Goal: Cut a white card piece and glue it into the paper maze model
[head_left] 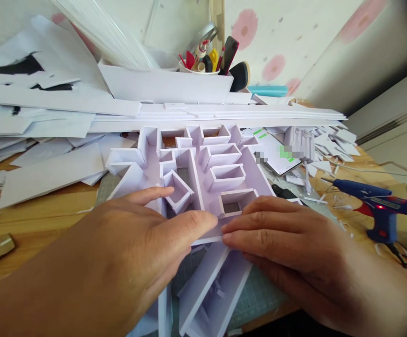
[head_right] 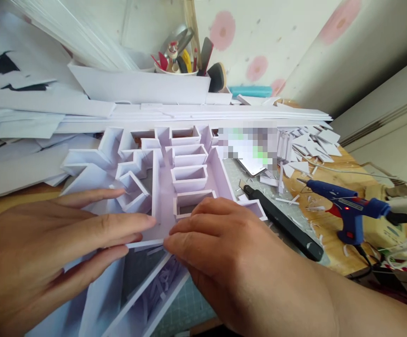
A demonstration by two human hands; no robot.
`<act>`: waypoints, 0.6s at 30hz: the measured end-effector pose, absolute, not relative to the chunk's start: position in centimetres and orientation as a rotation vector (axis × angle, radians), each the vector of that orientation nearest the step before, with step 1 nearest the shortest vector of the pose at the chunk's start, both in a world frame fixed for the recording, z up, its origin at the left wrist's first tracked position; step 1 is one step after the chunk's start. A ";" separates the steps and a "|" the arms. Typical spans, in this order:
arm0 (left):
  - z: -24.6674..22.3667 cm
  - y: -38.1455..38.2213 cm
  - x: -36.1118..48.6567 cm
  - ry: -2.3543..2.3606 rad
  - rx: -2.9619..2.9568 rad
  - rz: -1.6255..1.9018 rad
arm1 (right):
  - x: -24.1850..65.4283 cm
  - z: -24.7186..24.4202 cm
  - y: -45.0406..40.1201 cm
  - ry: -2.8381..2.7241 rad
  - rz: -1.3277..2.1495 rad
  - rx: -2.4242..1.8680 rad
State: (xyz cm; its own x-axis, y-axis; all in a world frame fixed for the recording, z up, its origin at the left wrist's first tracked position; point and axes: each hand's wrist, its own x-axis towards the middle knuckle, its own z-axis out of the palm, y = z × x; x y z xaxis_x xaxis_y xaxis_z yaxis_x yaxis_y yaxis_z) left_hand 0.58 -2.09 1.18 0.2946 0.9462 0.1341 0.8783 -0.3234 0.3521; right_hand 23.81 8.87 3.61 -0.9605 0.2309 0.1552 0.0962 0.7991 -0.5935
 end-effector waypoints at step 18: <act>1.9 -1.6 0.6 1.673 2.504 0.268 | 23.5 3.3 8.3 -2.840 0.743 -0.207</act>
